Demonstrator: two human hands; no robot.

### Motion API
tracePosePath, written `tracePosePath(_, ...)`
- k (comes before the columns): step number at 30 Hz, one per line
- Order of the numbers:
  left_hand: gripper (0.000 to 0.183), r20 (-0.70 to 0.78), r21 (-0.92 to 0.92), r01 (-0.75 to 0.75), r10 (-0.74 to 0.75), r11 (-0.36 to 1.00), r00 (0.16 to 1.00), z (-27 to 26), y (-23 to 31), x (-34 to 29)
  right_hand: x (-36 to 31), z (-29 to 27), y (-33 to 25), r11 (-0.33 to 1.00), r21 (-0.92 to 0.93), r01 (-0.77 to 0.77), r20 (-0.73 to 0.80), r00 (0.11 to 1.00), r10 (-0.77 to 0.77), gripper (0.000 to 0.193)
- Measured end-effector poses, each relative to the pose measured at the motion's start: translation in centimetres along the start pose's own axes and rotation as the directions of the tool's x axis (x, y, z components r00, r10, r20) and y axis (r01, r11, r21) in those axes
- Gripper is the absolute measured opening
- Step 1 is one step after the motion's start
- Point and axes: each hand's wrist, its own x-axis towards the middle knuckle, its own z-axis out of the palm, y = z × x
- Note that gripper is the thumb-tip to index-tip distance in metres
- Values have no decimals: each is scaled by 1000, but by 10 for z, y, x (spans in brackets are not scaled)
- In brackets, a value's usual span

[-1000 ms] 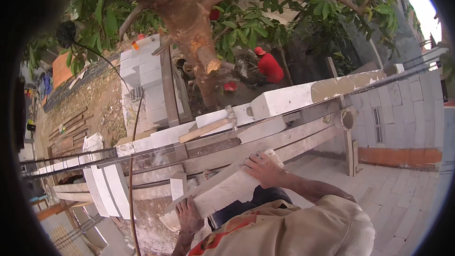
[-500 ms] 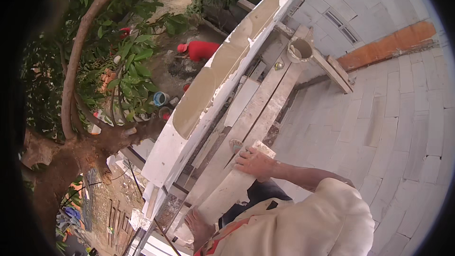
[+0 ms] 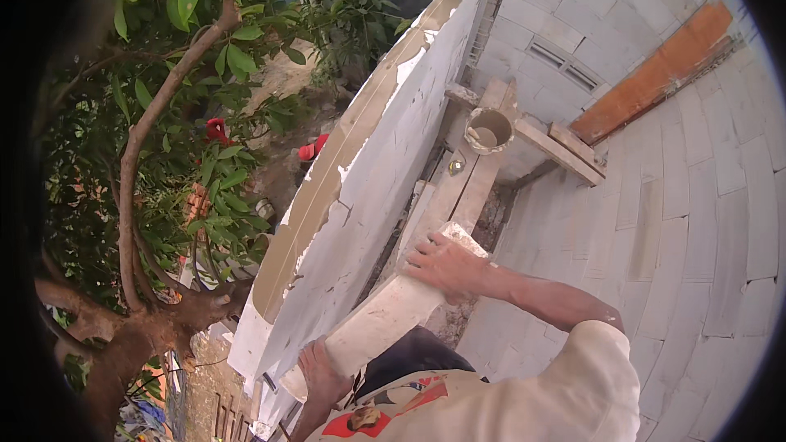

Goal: The person applies mortar to the top of a wall using a trowel and positions lightweight concrete blocks on top of the mortar. The person then uses a hammer to tap the blocks into place and applies more mortar to fill the gaps between the blocks.

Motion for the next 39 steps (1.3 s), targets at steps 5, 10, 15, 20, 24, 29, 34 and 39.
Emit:
tracePosePath(5,90,-1,-20,67,-67,998,998,-15,53,41,5,-19,64,997,0,83,-14,996,-83,103)
tracePosePath(10,93,120,13,192,-193,981,974,2,93,81,19,-21,138,981,11,196,71,978,-196,101)
tracePosePath(15,98,210,45,224,-228,974,951,-5,135,137,27,-39,216,955,31,294,62,953,-295,97)
tracePosePath(20,108,321,104,245,-266,964,909,-92,212,196,14,-141,289,925,26,378,36,925,-379,96)
tracePosePath(24,110,204,102,231,-248,968,947,-203,290,239,-13,-262,347,879,-68,471,-172,863,-475,101)
tracePosePath(29,111,-119,196,289,-270,937,956,-319,380,274,-16,-428,396,862,-139,487,-171,846,-505,98)
tracePosePath(34,113,-302,242,283,-205,928,931,-346,426,383,-8,-488,494,929,-82,360,-212,905,-369,119)
tracePosePath(39,113,-318,258,297,-209,920,925,-321,432,488,57,-469,596,905,-190,382,-283,861,-423,122)
